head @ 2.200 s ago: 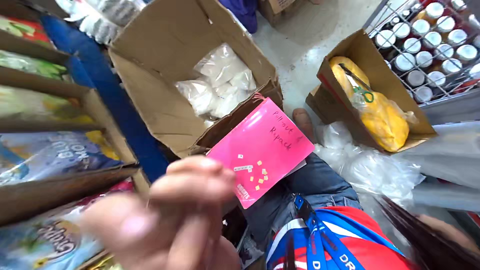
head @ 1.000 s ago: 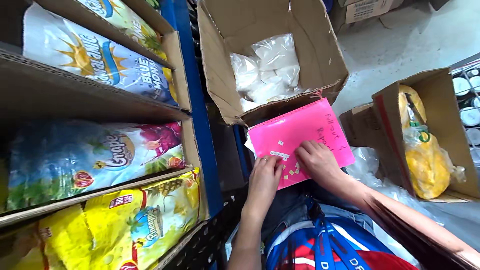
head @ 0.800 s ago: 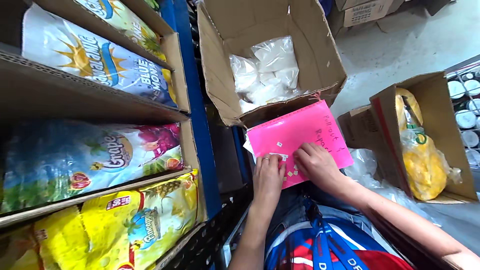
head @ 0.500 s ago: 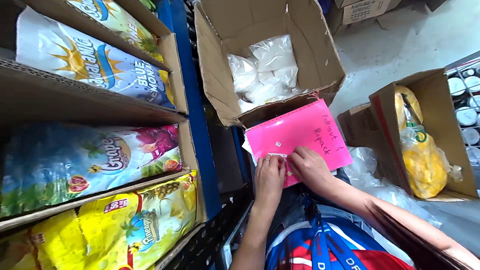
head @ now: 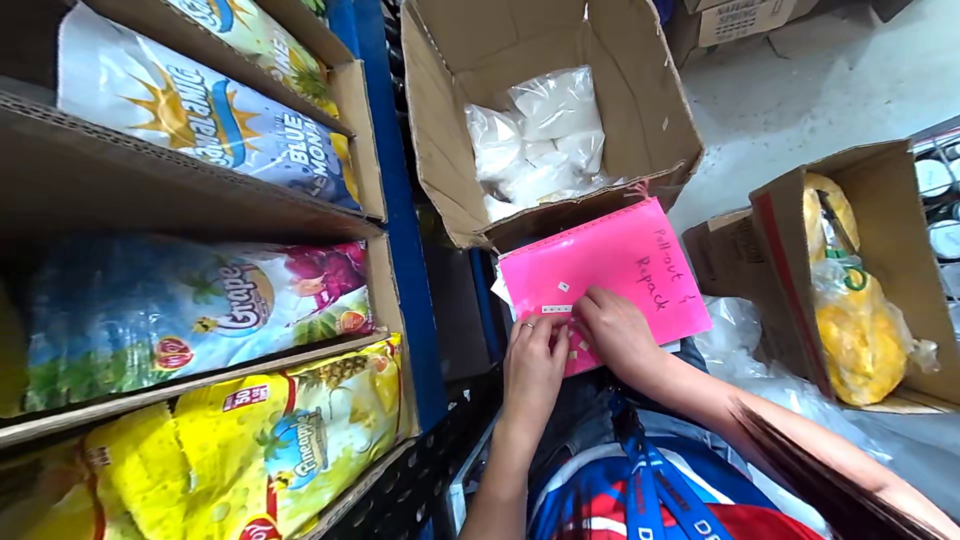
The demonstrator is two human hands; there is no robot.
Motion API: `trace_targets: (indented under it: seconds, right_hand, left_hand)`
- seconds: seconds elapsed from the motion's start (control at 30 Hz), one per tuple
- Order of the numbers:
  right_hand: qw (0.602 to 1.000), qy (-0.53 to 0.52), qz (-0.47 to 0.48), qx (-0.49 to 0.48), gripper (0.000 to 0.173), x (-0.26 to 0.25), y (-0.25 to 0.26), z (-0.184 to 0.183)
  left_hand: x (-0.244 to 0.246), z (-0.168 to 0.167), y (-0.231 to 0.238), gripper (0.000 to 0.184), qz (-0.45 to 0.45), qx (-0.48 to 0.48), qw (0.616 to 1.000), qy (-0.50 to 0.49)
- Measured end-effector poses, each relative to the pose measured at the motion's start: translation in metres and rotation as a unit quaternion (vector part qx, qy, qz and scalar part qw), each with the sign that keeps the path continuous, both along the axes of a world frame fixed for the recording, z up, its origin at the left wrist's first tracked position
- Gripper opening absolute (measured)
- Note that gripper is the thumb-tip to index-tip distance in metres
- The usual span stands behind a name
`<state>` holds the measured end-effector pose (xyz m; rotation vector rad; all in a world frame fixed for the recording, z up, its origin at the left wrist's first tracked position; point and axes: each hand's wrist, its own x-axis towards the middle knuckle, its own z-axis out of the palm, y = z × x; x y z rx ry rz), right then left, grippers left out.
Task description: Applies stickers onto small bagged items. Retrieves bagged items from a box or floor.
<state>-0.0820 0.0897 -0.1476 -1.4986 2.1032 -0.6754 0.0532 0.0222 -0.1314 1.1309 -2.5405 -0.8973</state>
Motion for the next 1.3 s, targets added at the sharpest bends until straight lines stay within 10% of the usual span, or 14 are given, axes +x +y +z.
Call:
trace_targets:
  seconds: [0.47, 0.9, 1.3]
  right_hand:
    - [0.974, -0.219, 0.002, 0.064, 0.022, -0.028, 0.004, 0.022]
    - [0.74, -0.667, -0.087, -0.028, 0.015, -0.049, 0.013, 0.04]
    - [0.673, -0.736, -0.024, -0.069, 0.015, -0.048, 0.02, 0.04]
  left_hand:
    - [0.003, 0.01, -0.005, 0.019, 0.022, 0.071, 0.996, 0.041]
    - [-0.014, 0.044, -0.003, 0.016, 0.055, 0.278, 0.928, 0.243]
    - [-0.02, 0.053, 0.004, 0.008, 0.055, 0.301, 0.906, 0.291]
